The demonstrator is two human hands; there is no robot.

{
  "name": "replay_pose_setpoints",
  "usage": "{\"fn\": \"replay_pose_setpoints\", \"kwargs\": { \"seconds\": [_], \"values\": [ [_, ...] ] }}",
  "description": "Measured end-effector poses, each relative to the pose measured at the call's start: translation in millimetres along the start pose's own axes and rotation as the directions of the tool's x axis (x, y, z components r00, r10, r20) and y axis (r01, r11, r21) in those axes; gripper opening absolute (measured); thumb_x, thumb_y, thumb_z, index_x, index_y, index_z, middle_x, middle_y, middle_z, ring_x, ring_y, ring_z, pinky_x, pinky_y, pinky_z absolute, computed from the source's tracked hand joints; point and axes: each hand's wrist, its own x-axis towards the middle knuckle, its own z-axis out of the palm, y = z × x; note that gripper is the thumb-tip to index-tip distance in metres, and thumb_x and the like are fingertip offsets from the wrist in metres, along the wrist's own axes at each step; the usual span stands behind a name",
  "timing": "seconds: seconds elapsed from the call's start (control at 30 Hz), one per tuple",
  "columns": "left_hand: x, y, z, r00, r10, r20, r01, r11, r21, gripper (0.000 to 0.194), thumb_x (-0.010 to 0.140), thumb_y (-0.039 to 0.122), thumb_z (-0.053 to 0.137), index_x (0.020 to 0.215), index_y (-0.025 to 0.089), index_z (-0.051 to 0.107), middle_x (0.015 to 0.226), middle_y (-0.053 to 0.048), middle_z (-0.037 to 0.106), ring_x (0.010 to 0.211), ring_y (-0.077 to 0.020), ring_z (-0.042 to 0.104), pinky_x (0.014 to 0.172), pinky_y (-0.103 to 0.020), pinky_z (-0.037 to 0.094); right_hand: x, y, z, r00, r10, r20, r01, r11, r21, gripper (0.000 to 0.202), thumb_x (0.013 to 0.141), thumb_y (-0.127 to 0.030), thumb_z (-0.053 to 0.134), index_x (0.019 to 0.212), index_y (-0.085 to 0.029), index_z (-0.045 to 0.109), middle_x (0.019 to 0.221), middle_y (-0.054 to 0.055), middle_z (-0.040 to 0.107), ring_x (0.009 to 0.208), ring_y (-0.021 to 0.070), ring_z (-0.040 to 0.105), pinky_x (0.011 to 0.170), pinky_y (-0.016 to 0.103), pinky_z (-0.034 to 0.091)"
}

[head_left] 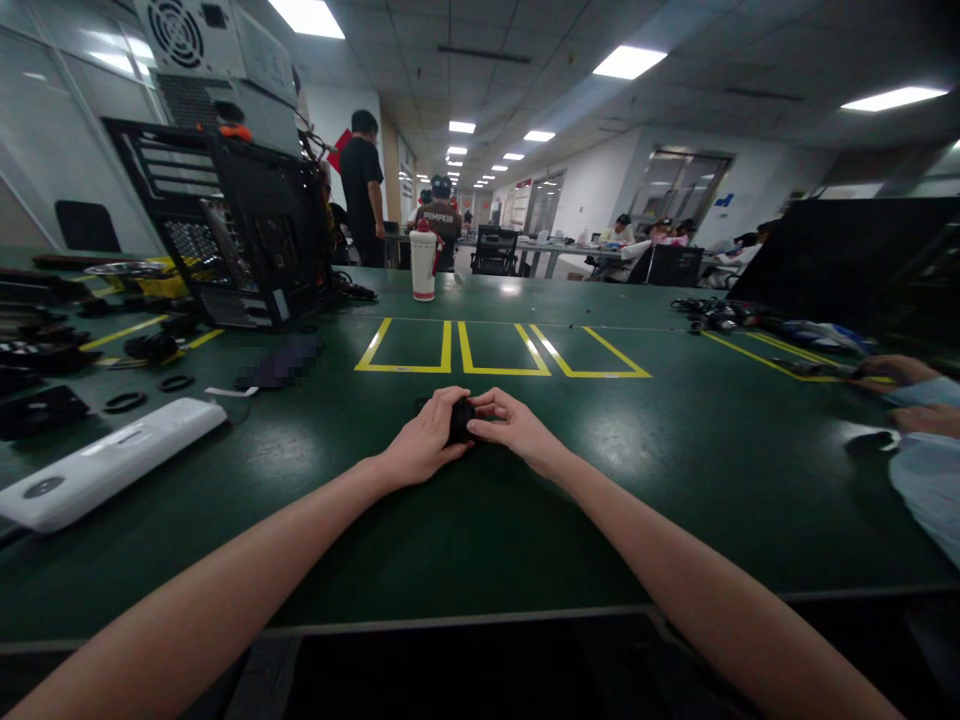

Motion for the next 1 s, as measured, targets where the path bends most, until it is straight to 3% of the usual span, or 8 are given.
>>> {"fn": "replay_pose_setpoints", "kwargs": {
  "seconds": [0.23, 0.33, 0.5, 0.7, 0.87, 1.0],
  "values": [
    [0.0, 2.4, -1.4, 1.000, -0.005, 0.001, 0.005, 1.000, 0.000, 0.060, 0.073, 0.025, 0.056, 0.122, 0.024, 0.022, 0.121, -0.009, 0.035, 0.109, -0.0255, 0.043, 0.086, -0.046, 0.044, 1.5, -0.6, 3.0, 0.997, 0.041, -0.059, -0.041, 0.999, -0.003, 0.033, 0.065, -0.031, 0.064, 0.094, -0.019, 0.054, 0.096, 0.004, 0.057, 0.087, 0.0156, 0.056, 0.082, 0.037, 0.045],
    [-0.1, 2.6, -1.6, 1.000, -0.014, 0.002, 0.014, 1.000, -0.006, 0.060, 0.072, 0.025, 0.057, 0.122, 0.024, 0.023, 0.121, -0.009, 0.035, 0.108, -0.0255, 0.043, 0.086, -0.046, 0.044, 1.7, -2.0, 1.4, 0.997, 0.072, -0.015, -0.072, 0.997, 0.007, 0.032, 0.064, -0.026, 0.066, 0.092, -0.017, 0.054, 0.096, 0.005, 0.058, 0.088, 0.0160, 0.056, 0.083, 0.038, 0.044],
    [0.1, 1.1, -0.3, 1.000, -0.001, 0.005, 0.001, 1.000, -0.009, 0.061, 0.072, 0.023, 0.057, 0.122, 0.023, 0.023, 0.121, -0.010, 0.035, 0.109, -0.0254, 0.042, 0.088, -0.045, 0.042, 1.6, 1.1, -2.3, 0.998, 0.012, 0.054, -0.015, 0.999, 0.049, 0.039, 0.057, -0.019, 0.071, 0.089, -0.022, 0.049, 0.090, 0.000, 0.058, 0.088, 0.0155, 0.056, 0.082, 0.037, 0.044],
    [0.9, -0.7, 1.7, 1.000, -0.005, -0.011, 0.004, 1.000, -0.012, 0.061, 0.072, 0.026, 0.057, 0.122, 0.024, 0.023, 0.120, -0.009, 0.036, 0.110, -0.0254, 0.042, 0.088, -0.046, 0.042, 2.7, 3.0, 0.9, 1.000, -0.016, -0.020, 0.016, 1.000, -0.001, 0.028, 0.065, -0.032, 0.064, 0.087, -0.021, 0.051, 0.085, 0.000, 0.059, 0.083, 0.0153, 0.057, 0.078, 0.036, 0.045],
    [0.9, 1.1, 0.3, 1.000, 0.000, -0.002, 0.000, 1.000, -0.003, 0.061, 0.072, 0.026, 0.057, 0.122, 0.023, 0.022, 0.120, -0.010, 0.036, 0.108, -0.0250, 0.043, 0.087, -0.045, 0.043, 2.5, 0.4, 2.1, 0.999, 0.032, -0.012, -0.032, 0.999, -0.001, 0.035, 0.066, -0.028, 0.064, 0.098, -0.020, 0.052, 0.096, 0.004, 0.057, 0.085, 0.0157, 0.057, 0.080, 0.036, 0.045],
    [0.2, 1.1, 0.1, 1.000, -0.004, 0.004, 0.004, 1.000, 0.005, 0.061, 0.072, 0.024, 0.057, 0.122, 0.023, 0.022, 0.121, -0.010, 0.035, 0.109, -0.0254, 0.042, 0.086, -0.045, 0.043, 1.8, -0.2, -0.3, 0.999, 0.022, 0.039, -0.023, 1.000, 0.011, 0.038, 0.061, -0.022, 0.068, 0.095, -0.021, 0.052, 0.097, 0.003, 0.056, 0.089, 0.0165, 0.056, 0.081, 0.037, 0.045]
  ]
}}
